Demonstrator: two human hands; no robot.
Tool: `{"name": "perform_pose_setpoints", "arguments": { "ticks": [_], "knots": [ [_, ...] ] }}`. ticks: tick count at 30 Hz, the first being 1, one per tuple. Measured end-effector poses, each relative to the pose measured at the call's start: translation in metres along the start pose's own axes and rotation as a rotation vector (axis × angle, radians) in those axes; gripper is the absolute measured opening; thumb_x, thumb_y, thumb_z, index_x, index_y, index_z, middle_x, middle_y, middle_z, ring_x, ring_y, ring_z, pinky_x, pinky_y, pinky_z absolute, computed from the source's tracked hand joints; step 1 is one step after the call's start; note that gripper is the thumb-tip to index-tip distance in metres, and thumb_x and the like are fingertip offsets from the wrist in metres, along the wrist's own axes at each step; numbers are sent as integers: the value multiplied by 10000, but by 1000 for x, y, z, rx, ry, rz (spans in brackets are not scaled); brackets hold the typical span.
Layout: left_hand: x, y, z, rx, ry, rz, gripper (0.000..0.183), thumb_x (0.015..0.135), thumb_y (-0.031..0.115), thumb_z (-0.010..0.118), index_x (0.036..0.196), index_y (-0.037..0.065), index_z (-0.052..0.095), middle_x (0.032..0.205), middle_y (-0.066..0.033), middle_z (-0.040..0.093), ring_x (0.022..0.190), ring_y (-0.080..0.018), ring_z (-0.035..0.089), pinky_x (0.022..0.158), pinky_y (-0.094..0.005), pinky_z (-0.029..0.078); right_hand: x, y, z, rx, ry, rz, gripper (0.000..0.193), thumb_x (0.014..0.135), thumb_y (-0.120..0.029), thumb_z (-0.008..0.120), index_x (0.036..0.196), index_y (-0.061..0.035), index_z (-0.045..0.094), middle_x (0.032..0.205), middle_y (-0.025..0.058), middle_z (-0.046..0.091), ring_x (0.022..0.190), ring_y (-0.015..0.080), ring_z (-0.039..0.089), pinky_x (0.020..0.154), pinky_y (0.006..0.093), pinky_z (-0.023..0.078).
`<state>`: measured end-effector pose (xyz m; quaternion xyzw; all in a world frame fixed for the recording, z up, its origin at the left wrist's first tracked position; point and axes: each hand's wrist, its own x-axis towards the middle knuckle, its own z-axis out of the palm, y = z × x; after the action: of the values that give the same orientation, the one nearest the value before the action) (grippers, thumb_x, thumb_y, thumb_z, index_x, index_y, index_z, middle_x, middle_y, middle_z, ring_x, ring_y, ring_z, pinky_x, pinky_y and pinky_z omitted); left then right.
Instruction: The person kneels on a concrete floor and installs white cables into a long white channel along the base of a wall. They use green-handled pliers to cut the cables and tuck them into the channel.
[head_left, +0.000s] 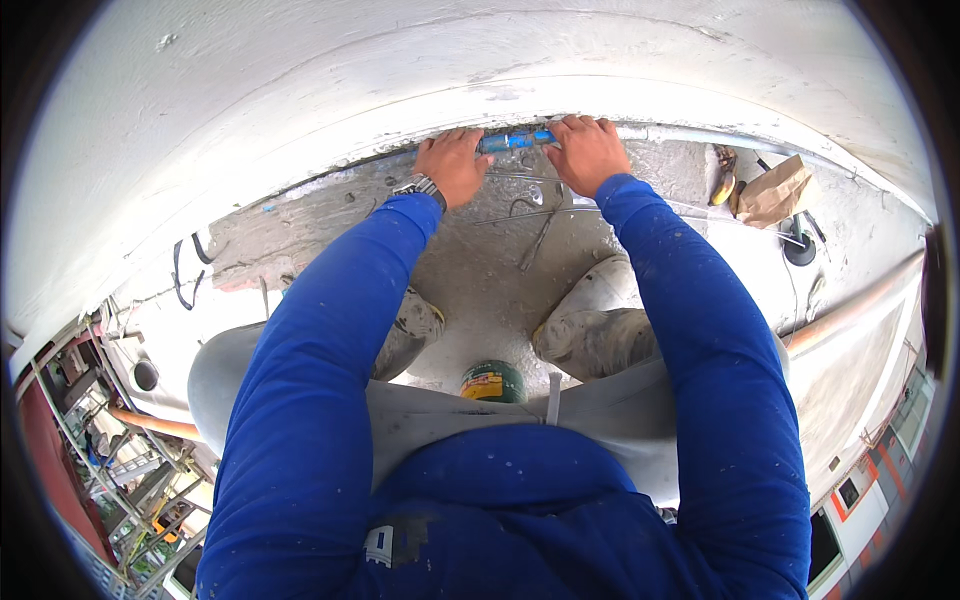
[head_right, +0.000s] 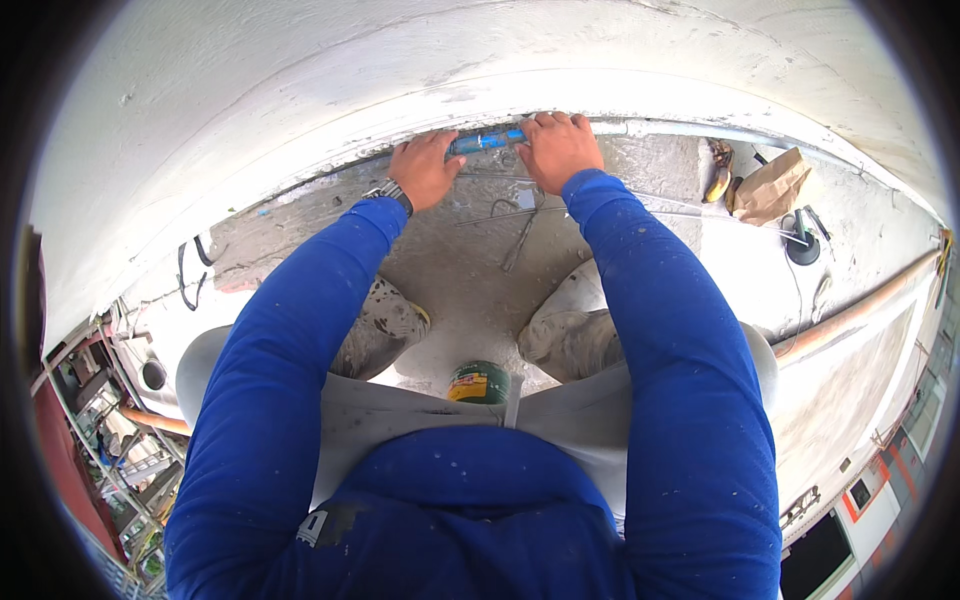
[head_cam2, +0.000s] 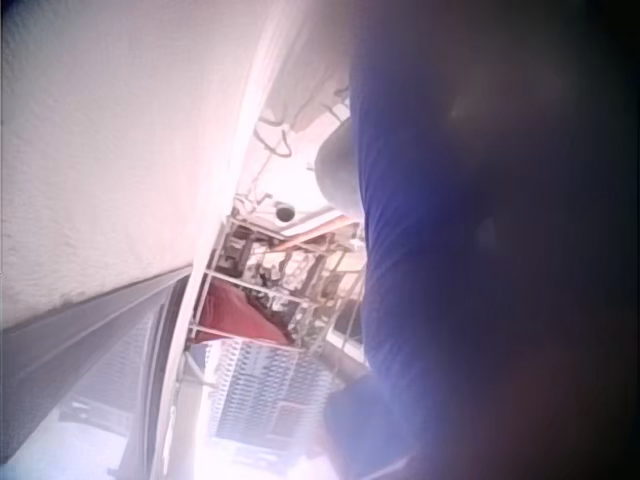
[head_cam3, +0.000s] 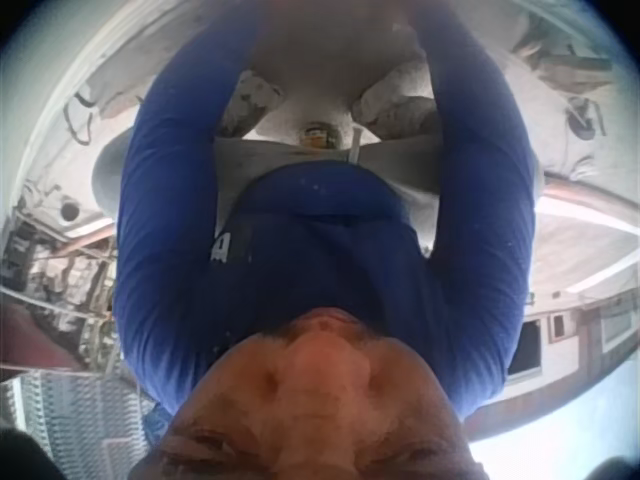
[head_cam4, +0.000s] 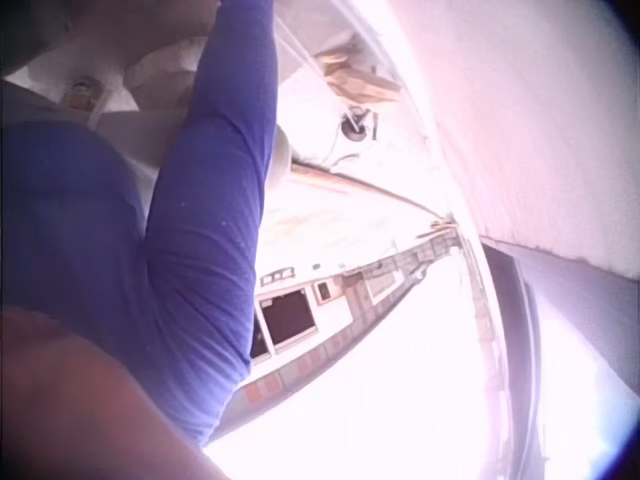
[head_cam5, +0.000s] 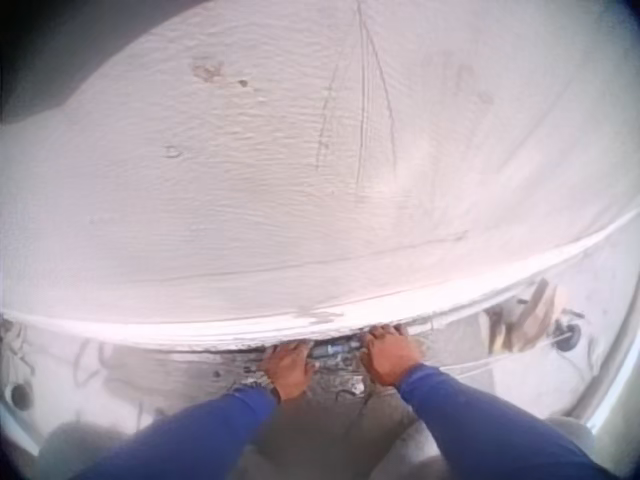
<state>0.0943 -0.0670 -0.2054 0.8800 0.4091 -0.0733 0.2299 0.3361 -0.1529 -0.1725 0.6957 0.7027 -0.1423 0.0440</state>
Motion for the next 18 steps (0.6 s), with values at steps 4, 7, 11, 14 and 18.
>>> {"name": "perform_pose_setpoints", "arguments": {
  "ticks": [4, 7, 11, 14, 18],
  "knots": [
    [20, -7, -6, -140, -252, -10, 474, 1042, 431, 587, 1416, 141, 571, 1233, -160, 695, 1157, -350, 659, 973, -483, 516, 10, 6, 9, 74, -122, -2, 355, 1074, -387, 517, 1260, -123, 663, 1219, 86, 706, 1217, 280, 630, 1038, 499, 450],
    [31, -9, -6, -218, -356, -9, 437, 1036, 445, 596, 1373, 166, 594, 1111, -152, 719, 1055, -347, 686, 898, -498, 526, 12, 11, 18, 101, -92, -67, 356, 1084, -414, 495, 1223, -136, 668, 1104, 83, 735, 1108, 283, 684, 987, 489, 473],
    [35, -11, -3, -209, -383, 36, 405, 1034, 432, 600, 1327, 153, 606, 1082, -165, 710, 1028, -351, 680, 869, -502, 511, 16, 14, 22, 136, -146, -86, 389, 1097, -446, 455, 1199, -135, 666, 954, 98, 749, 989, 312, 720, 914, 500, 518],
    [33, -7, 0, -217, -354, 24, 350, 1036, 385, 608, 1282, 135, 607, 988, -162, 706, 962, -363, 685, 829, -510, 507, 23, 13, 16, 152, -237, -62, 426, 1103, -468, 426, 1199, -131, 668, 919, 108, 751, 966, 326, 725, 867, 505, 546],
    [27, -2, 3, -168, -295, 27, 314, 1027, 341, 629, 1255, 128, 599, 926, -163, 702, 906, -382, 689, 790, -525, 507, 25, 9, 6, 141, -320, -29, 460, 1104, -492, 406, 1223, -139, 676, 922, 115, 756, 962, 337, 730, 850, 504, 565]
  ]
}}
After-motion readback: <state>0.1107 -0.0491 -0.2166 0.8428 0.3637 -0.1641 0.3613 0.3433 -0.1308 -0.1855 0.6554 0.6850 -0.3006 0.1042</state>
